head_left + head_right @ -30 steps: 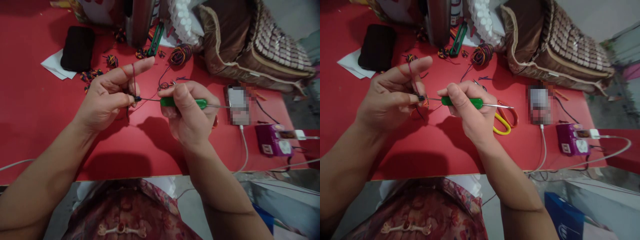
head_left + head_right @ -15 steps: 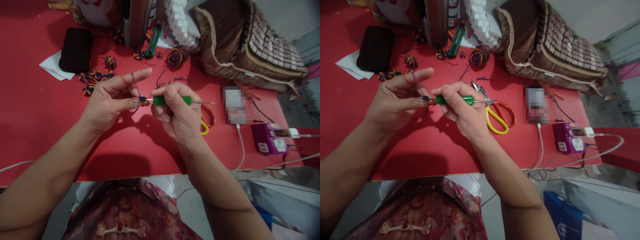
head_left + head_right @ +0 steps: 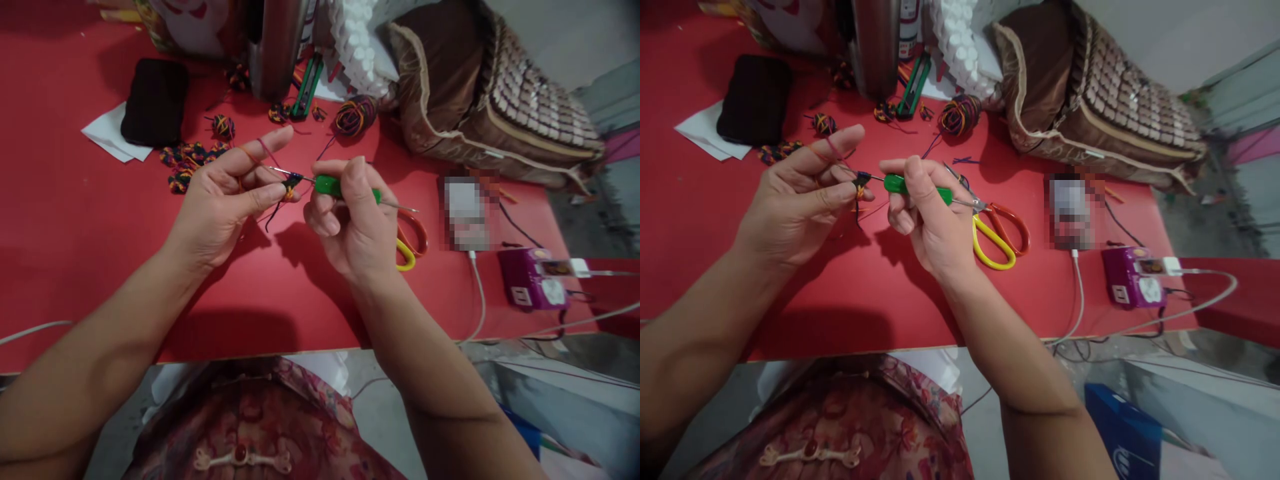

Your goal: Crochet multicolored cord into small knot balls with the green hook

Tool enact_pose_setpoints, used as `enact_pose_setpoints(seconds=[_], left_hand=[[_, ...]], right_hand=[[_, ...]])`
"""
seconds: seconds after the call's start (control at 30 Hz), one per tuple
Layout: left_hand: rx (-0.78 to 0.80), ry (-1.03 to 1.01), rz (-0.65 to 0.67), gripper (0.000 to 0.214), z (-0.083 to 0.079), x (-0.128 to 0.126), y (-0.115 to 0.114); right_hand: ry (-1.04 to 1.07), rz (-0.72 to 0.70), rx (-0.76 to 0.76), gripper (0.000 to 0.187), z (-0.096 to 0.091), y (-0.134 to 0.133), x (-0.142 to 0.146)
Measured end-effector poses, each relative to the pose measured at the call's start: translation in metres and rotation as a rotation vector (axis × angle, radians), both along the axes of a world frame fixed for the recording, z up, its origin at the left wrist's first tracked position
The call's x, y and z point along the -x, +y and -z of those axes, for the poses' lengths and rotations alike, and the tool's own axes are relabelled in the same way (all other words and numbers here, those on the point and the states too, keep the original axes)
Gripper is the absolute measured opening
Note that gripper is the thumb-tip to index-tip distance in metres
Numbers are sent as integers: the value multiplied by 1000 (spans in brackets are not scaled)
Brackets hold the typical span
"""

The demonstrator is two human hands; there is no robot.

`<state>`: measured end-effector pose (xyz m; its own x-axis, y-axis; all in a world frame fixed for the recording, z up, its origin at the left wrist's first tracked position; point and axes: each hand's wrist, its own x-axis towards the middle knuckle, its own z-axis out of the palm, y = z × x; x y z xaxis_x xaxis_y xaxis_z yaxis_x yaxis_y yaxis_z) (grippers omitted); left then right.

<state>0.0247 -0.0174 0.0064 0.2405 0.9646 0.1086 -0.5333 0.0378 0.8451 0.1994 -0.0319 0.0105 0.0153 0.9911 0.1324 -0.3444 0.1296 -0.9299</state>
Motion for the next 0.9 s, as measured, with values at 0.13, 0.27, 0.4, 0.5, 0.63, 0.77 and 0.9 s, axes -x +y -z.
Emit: enact_pose_setpoints(seconds=[0.13,0.27,0.4,0.5,0.63,0.77,0.9], left_hand=[[-21,-5,-21,45,1,0,1],[-33,65,-50,42,3,3,1],[-68,135,-131,43,7,4,2],[-130,110,-188,44,10,4,3],[-95,145,-203,42,8,3,3],[-65,55,-96,48,9,3,7],[7,26,24,60,10,5,8]], right_hand=[[32,-113,71,45,1,1,-4],[48,-159,94,45,-1,1,-3],[63,-148,105,42,0,2,-2],[68,-149,103,36,3,4,-2],[82,-161,105,35,4,5,-3],[133,-199,99,35,1,4,-4],[84,-208,5,35,1,2,-4]])
